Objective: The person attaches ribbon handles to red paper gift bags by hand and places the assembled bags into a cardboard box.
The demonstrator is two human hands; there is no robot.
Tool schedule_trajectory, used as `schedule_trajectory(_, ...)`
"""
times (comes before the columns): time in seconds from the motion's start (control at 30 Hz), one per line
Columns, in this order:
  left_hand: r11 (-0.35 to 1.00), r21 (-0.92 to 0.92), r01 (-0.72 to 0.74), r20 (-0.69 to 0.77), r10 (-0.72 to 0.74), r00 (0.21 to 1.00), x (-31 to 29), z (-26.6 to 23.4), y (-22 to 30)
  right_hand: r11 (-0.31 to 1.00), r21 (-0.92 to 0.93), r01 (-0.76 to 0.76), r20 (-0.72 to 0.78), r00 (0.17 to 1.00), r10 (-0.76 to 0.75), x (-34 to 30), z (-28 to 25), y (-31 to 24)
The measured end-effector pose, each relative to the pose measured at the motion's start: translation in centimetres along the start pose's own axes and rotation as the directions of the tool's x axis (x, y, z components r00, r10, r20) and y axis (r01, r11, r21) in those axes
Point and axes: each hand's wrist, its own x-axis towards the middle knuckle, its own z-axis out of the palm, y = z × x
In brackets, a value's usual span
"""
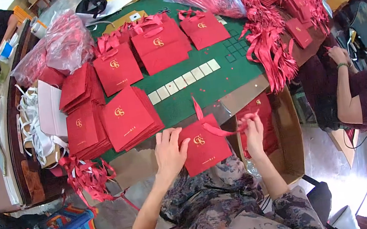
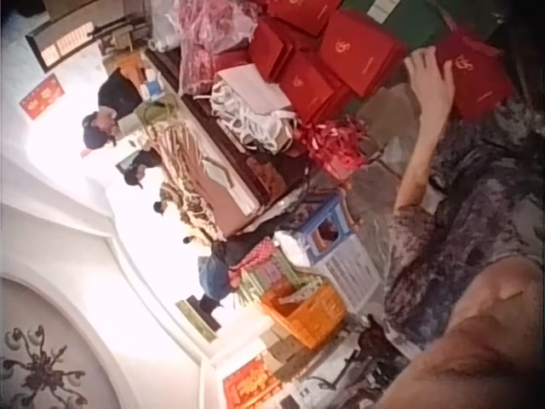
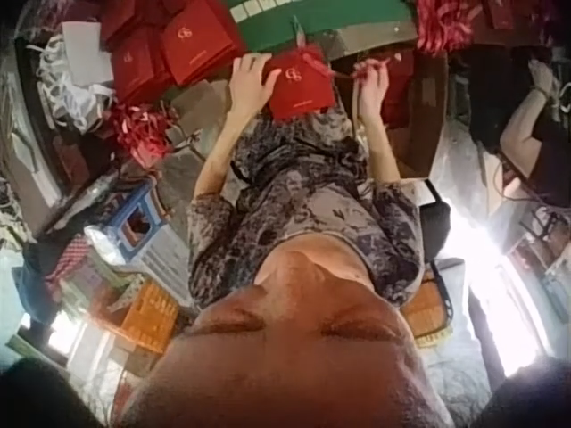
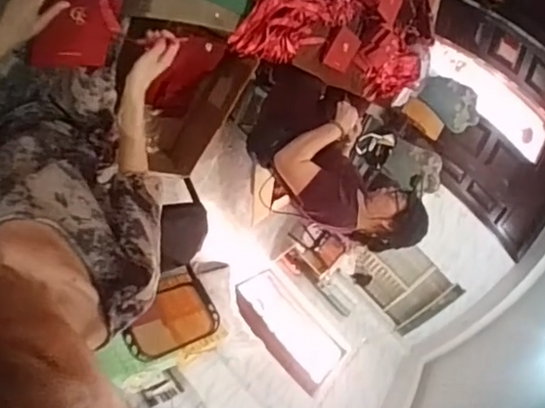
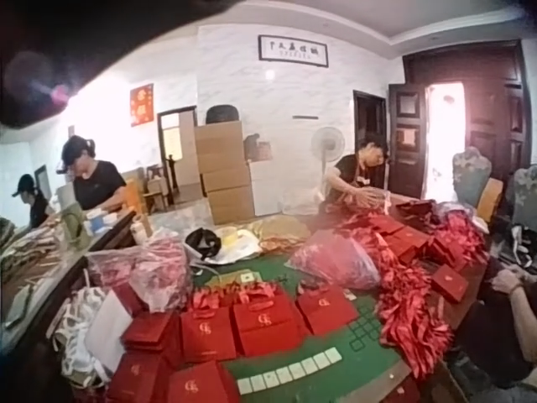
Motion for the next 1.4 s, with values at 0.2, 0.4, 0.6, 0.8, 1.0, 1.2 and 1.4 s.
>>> schedule_trajectory(0.2, 0.972, -0.219, 0.079, 0.001, -0.081, 0.997, -0.2, 1.2, 0.7, 0.741, -0.521, 0.424, 0.441, 0.877, -0.192, -4.6, 3.1, -5.3)
schedule_trajectory(0.4, 0.840, -0.472, 0.265, 0.115, -0.240, 0.964, -0.1, 1.3, 1.2, 0.391, -0.560, 0.731, 0.679, 0.675, -0.288, -6.1, 8.1, -3.7)
schedule_trajectory(0.6, 0.657, -0.624, 0.424, 0.316, -0.284, 0.905, 0.6, 0.4, 0.8, 0.143, -0.522, 0.841, 0.767, 0.537, -0.352, -6.2, 8.9, -2.9)
schedule_trajectory(0.8, 0.735, -0.611, 0.294, 0.208, -0.209, 0.955, 0.6, 0.7, 0.2, 0.538, -0.496, 0.682, 0.648, 0.703, -0.293, -6.5, 8.9, -3.2)
schedule_trajectory(1.0, 0.586, -0.711, 0.389, 0.325, -0.217, 0.920, 0.9, 0.0, -0.4, 0.847, -0.482, 0.225, 0.559, 0.823, 0.100, -6.5, 9.7, -2.7)
schedule_trajectory(1.2, 0.988, -0.103, 0.118, -0.044, -0.123, 0.991, -0.1, -0.8, 0.1, 0.709, -0.530, 0.465, 0.547, 0.827, -0.133, -5.2, 10.1, -2.2)
schedule_trajectory(1.4, 0.999, -0.010, 0.032, -0.029, -0.032, 0.999, -0.6, 0.2, -0.5, 0.654, -0.549, 0.520, 0.559, 0.810, -0.176, -5.0, 10.4, -1.8)
